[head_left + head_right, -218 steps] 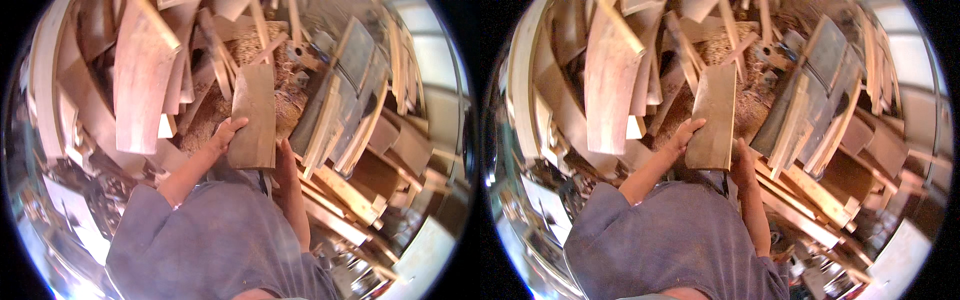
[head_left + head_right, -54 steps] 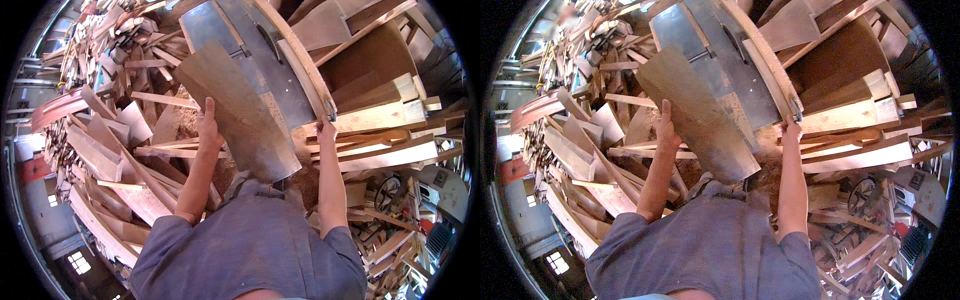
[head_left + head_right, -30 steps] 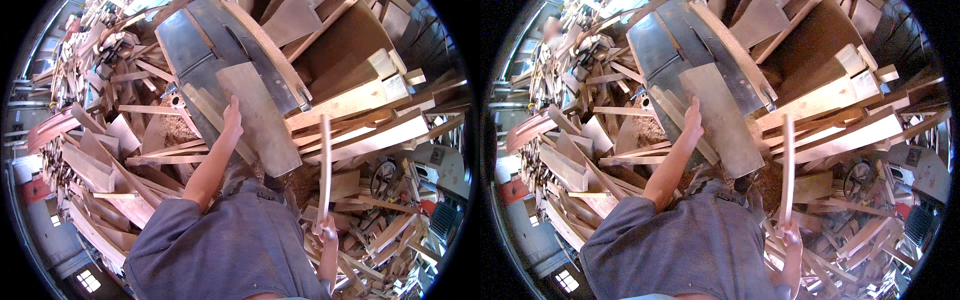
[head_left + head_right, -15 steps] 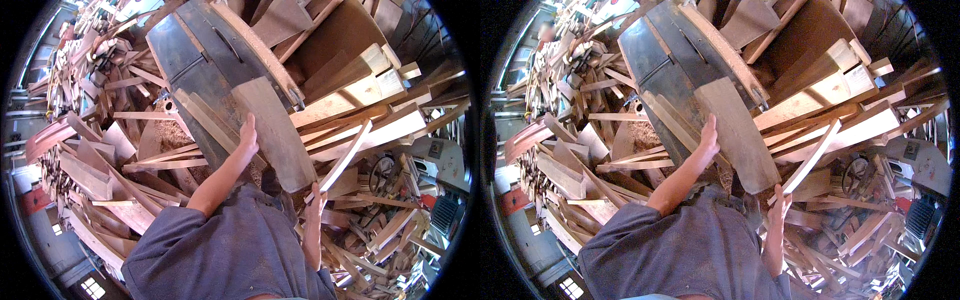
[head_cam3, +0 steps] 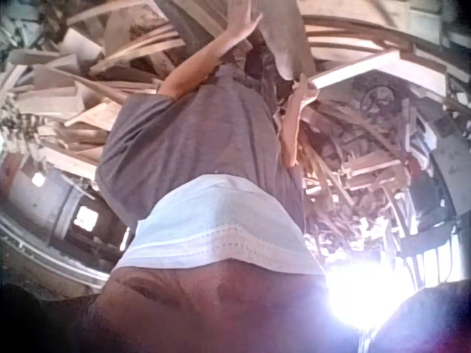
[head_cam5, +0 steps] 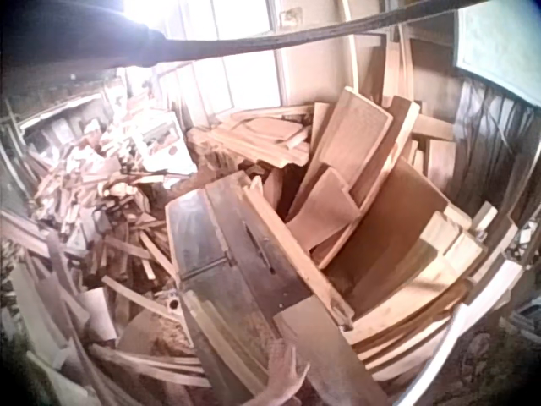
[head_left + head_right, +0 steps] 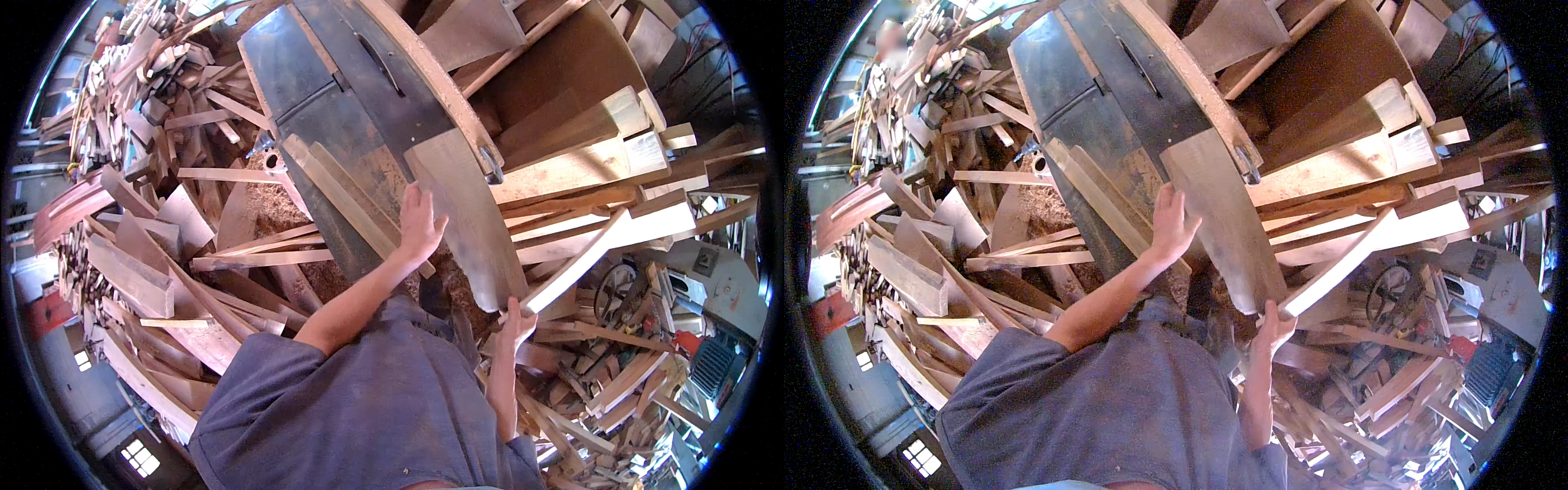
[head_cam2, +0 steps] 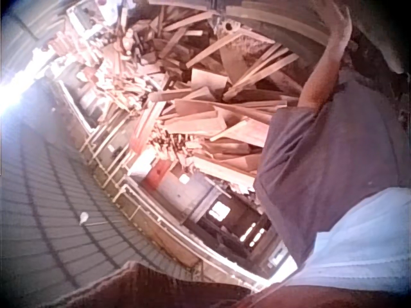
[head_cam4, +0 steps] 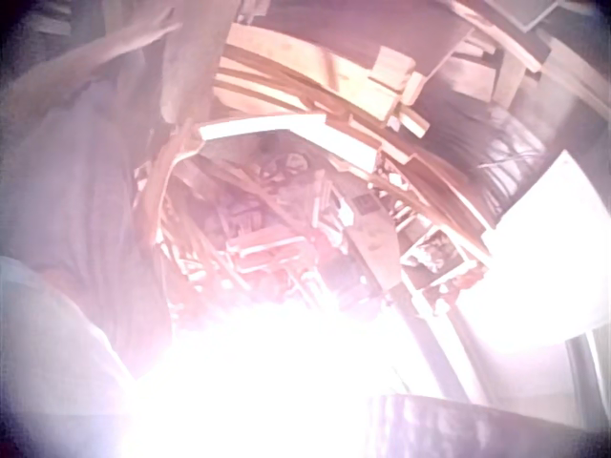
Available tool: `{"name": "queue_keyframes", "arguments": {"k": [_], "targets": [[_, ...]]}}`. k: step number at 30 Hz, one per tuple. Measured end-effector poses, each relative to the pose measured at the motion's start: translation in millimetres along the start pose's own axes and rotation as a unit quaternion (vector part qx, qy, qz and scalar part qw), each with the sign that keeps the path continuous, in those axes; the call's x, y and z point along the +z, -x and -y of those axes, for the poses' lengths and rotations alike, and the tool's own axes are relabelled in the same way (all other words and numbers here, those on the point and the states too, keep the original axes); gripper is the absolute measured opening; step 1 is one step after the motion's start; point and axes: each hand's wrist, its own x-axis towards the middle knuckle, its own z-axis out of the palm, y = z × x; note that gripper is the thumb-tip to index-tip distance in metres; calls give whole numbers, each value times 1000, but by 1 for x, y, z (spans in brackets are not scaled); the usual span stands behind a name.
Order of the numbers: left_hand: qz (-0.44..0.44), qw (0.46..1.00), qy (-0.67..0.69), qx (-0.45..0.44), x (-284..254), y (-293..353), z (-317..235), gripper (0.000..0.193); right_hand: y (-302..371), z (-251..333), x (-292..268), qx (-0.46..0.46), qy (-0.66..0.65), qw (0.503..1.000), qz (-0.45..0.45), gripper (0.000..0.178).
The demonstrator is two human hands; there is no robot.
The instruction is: The person uses a table saw to cut multiple pieces of wood. They feed each piece through the saw blade, guide it with a push stick, and set the cut pieces aside. The process is repeated for several pieces of varying sizes.
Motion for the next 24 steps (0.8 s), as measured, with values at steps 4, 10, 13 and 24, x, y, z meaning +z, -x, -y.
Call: {"name": "queue_keyframes", "arguments": {"k": [4, 10, 13, 24], "targets": [[-58, 990, -56, 112, 12, -12, 16, 62, -6, 12, 43, -32, -4, 999, 27, 38], [-81, 985, -72, 133, 5, -53, 39, 57, -5, 17, 86, -162, 216, 961, 59, 59], [-82, 985, -79, 126, -7, -71, 53, 57, 10, 56, 107, -126, 252, 954, 105, 65], [-55, 990, -79, 101, -23, -94, 67, 61, -8, 63, 119, -161, 285, 930, 165, 54]]}}
